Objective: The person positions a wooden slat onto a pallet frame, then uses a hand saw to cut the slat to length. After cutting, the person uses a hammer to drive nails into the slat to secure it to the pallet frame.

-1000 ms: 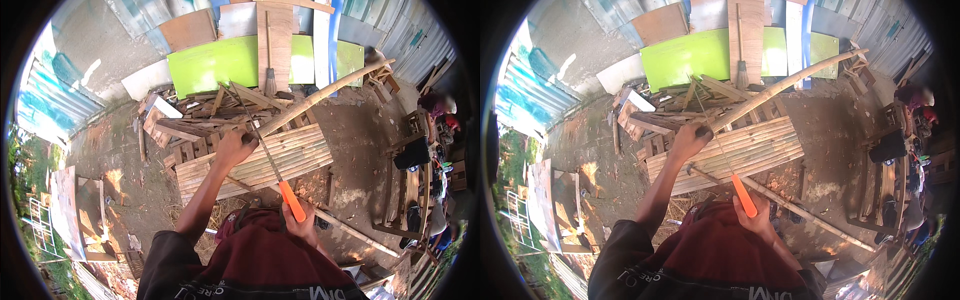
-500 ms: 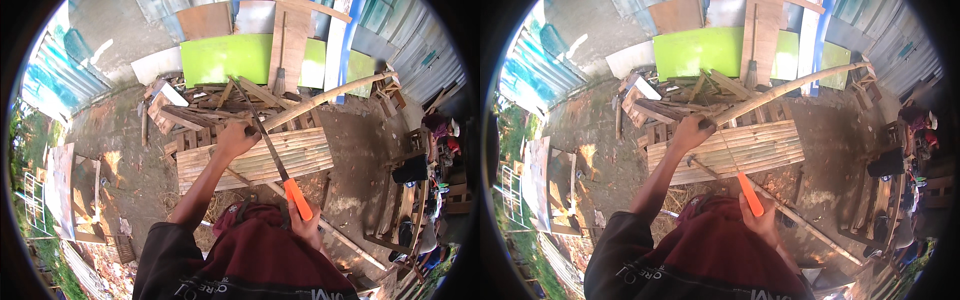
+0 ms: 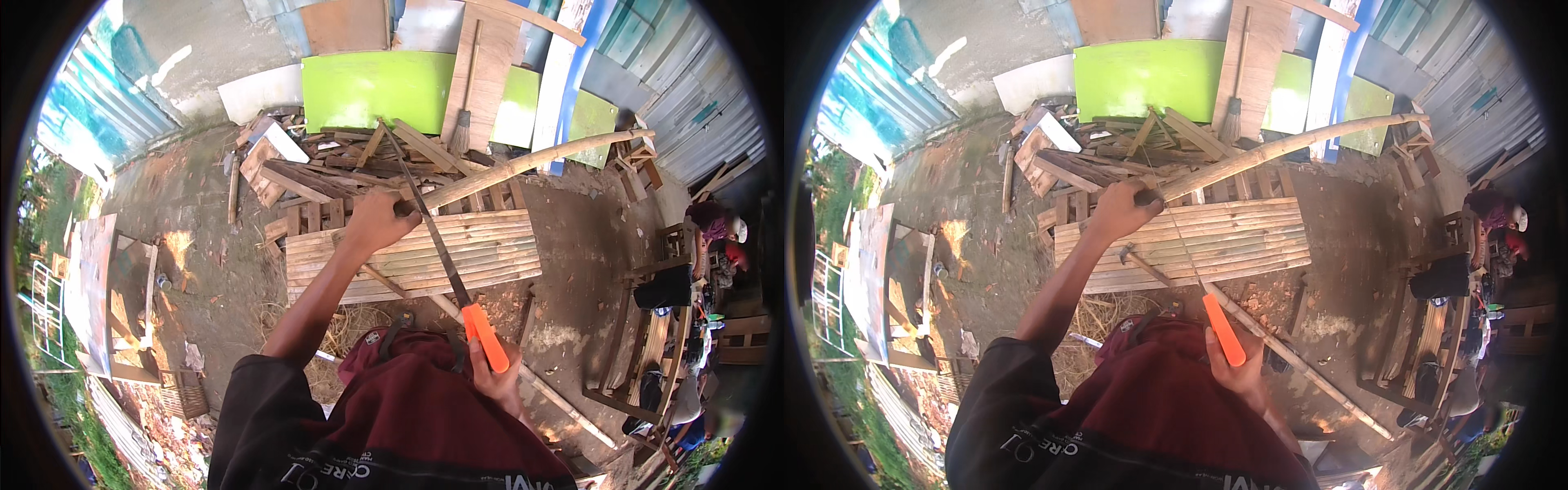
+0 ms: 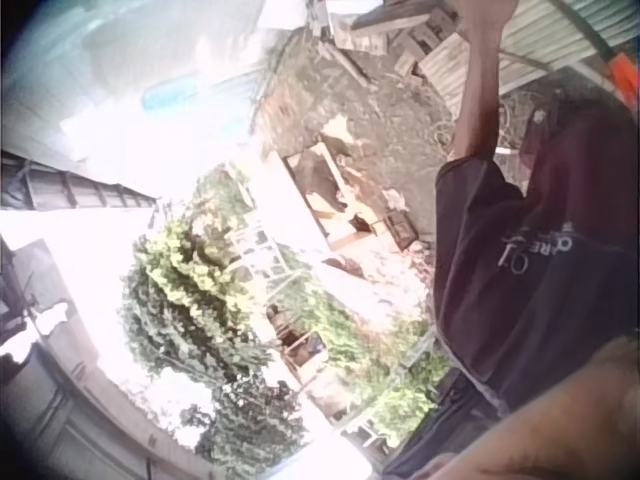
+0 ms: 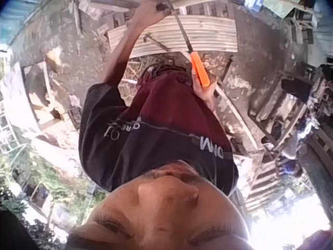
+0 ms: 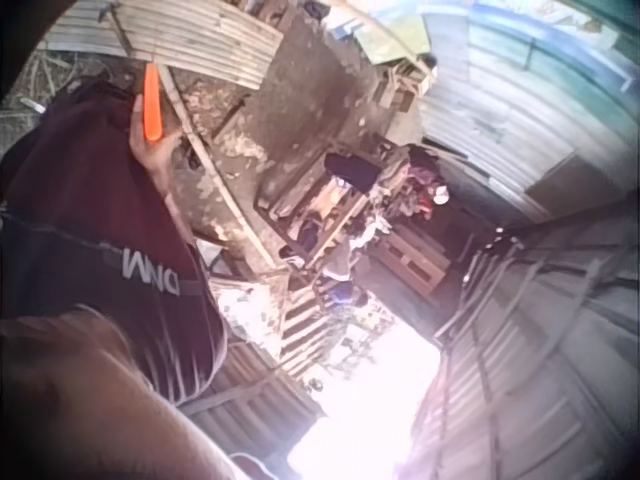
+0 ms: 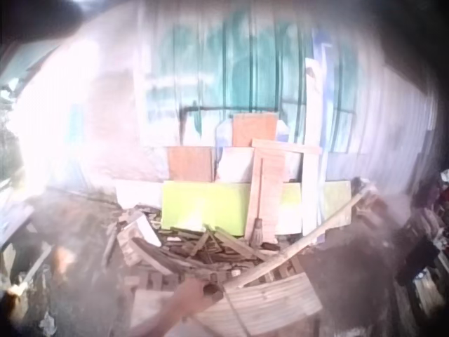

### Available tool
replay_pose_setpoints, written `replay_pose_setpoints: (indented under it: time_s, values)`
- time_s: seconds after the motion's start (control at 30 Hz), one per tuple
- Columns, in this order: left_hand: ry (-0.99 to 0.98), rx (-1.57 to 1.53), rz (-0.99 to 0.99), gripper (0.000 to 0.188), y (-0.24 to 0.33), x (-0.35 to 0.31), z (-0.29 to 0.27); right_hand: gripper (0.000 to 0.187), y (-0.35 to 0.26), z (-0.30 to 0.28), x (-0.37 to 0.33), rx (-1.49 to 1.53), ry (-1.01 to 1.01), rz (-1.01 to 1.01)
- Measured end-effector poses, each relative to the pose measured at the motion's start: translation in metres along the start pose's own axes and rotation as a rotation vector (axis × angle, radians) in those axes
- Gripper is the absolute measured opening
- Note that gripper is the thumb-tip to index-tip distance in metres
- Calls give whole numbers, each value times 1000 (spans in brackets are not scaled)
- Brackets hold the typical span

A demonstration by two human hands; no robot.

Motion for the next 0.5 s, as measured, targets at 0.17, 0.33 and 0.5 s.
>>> replay_pose_setpoints:
  time_s: [0.17, 0.33, 0.5]
  values:
    - [27, -25, 17, 42, -18, -3, 4, 20, 2, 10, 16, 139, -59, 164]
    - [65, 54, 16, 41, -8, 2, 18, 15, 11, 15, 18, -42, -57, 140]
    - [83, -34, 2, 43, -35, 12, 6, 22, 19, -2, 20, 24, 177, -26]
Point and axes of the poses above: each hand's wrist, its own x-axis towards the middle knuckle, its own z-axis out of the palm, y = z × x, the point moved 4 cm from there along x, towards the middle knuckle, and after that the axes turned 6 degrees about -y, right-handed, at the moved point
